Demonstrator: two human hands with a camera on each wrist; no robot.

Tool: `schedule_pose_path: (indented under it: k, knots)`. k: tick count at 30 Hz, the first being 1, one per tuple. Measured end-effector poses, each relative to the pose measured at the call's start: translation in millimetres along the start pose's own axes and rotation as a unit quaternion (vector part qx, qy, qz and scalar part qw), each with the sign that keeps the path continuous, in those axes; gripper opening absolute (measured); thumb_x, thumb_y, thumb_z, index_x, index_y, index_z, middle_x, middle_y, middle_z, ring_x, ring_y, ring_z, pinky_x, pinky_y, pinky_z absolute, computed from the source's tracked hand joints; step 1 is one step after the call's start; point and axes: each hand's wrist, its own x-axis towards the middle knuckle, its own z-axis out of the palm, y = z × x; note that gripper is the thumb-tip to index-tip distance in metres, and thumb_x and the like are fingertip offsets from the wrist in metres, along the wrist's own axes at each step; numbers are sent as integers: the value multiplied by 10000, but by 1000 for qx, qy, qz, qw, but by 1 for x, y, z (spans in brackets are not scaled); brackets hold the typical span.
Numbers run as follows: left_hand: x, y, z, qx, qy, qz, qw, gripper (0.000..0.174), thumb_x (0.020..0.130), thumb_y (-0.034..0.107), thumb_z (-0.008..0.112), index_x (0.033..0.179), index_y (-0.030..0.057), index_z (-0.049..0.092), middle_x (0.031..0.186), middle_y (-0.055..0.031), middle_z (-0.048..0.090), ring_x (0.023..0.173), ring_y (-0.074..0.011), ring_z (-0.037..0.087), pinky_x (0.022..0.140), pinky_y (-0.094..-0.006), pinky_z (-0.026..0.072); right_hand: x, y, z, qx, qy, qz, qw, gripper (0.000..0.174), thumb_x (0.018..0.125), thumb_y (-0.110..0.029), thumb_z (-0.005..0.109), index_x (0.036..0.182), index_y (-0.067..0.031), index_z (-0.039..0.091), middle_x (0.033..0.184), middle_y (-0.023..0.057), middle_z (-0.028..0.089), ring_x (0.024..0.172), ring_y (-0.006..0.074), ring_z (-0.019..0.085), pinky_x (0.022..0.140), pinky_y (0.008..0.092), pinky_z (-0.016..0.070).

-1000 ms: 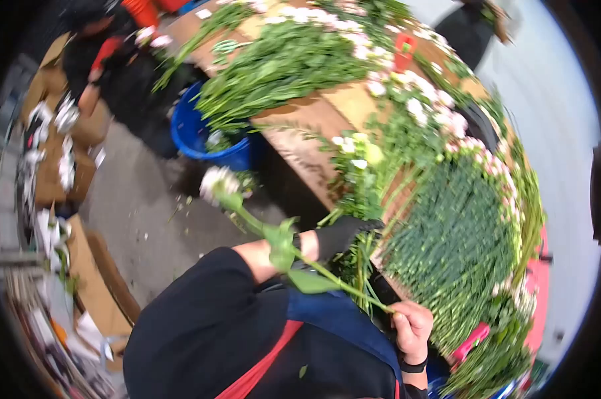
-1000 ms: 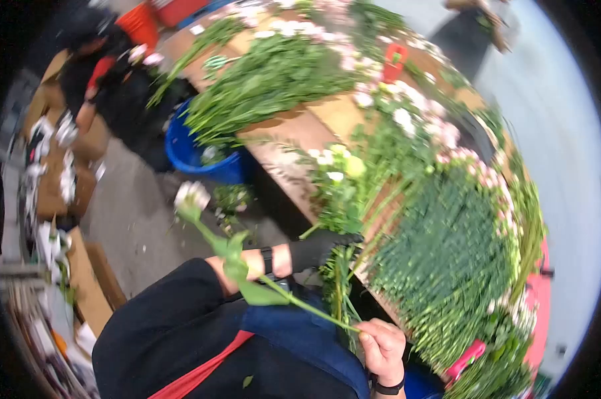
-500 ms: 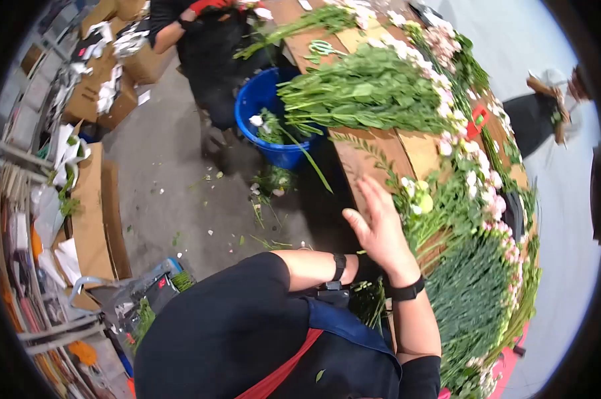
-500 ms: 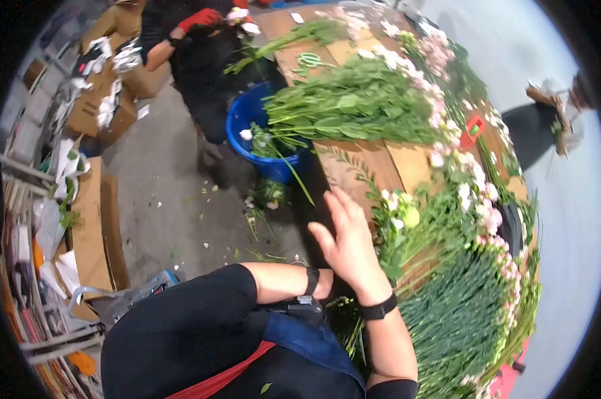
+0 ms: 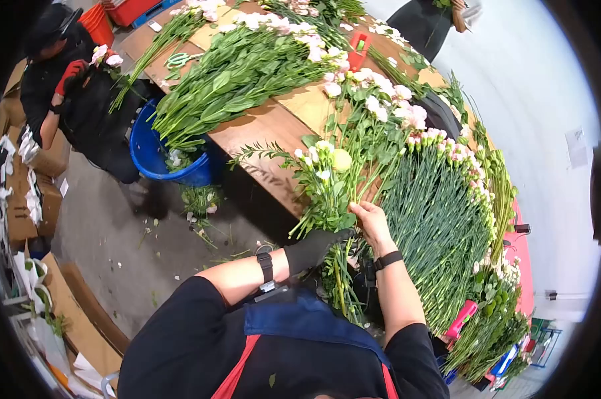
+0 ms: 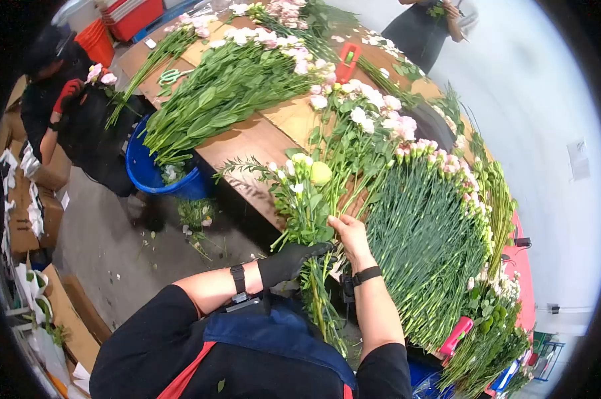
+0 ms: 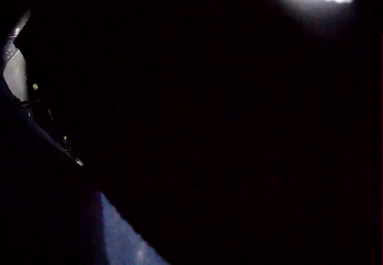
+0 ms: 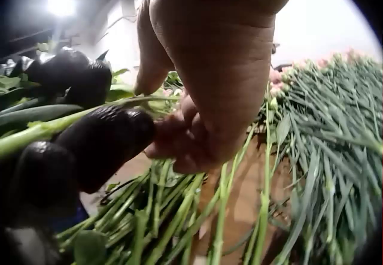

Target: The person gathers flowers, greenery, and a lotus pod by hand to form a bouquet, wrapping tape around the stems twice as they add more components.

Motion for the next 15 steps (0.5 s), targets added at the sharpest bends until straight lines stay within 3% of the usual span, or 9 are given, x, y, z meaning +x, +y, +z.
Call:
schedule_pose_path:
  k: [1, 2, 4, 8, 11, 13, 15]
  knots:
    - [-4, 3, 6, 78, -6, 32, 996, 339, 973, 136, 521, 1288, 13, 548, 1221, -68, 622, 1094, -114, 588, 948, -252, 463, -1, 3, -4, -1, 2, -27, 1000, 265, 908, -126, 622, 1091, 66, 624, 862, 55, 673, 754, 107, 602, 670, 249, 484]
    - [0, 7, 10, -6, 32, -82, 996, 360, 992, 83, 452, 1347, 40, 499, 1329, -64, 553, 1191, -123, 527, 1024, -263, 405, -3, 3, -8, -2, 4, -54, 999, 232, 913, -119, 612, 1059, 60, 635, 861, 61, 675, 748, 107, 604, 663, 252, 484]
    - [-23, 31, 27, 93, -15, -7, 996, 369, 995, 89, 448, 1358, 38, 483, 1361, -64, 525, 1192, -116, 524, 1024, -264, 405, -13, -3, -16, 22, 16, -66, 997, 185, 926, -80, 572, 1043, 50, 631, 843, 62, 676, 707, 113, 612, 654, 241, 484]
    - [-10, -20, -30, 11, -85, 26, 996, 408, 982, 234, 519, 1329, 21, 497, 1321, -90, 546, 1150, -164, 559, 998, -304, 443, -46, -12, -43, 107, 22, -73, 991, 178, 943, -92, 550, 1079, 2, 617, 839, 52, 676, 669, 104, 615, 592, 209, 464]
    - [-36, 10, -9, 19, -64, 39, 997, 444, 981, 300, 521, 1318, 12, 498, 1268, -87, 569, 1123, -209, 574, 985, -350, 461, -43, -6, -62, 182, 32, -86, 979, 165, 954, -112, 554, 1072, -16, 616, 824, 43, 669, 643, 90, 601, 554, 196, 434]
    - [-46, 23, -2, -100, -26, -39, 994, 468, 981, 311, 519, 1327, -2, 484, 1232, -76, 582, 1118, -205, 576, 985, -348, 459, -35, -7, -72, 185, 45, -116, 975, 188, 961, -129, 548, 1100, -9, 589, 812, 38, 630, 631, 100, 559, 579, 231, 470]
    - [-51, 20, -10, -74, -48, -16, 996, 509, 986, 262, 509, 1411, 12, 385, 1094, -48, 557, 1094, -197, 562, 991, -362, 452, -32, -13, -78, 180, 58, -133, 973, 191, 961, -132, 548, 1100, -8, 589, 813, 36, 624, 630, 97, 546, 580, 234, 465]
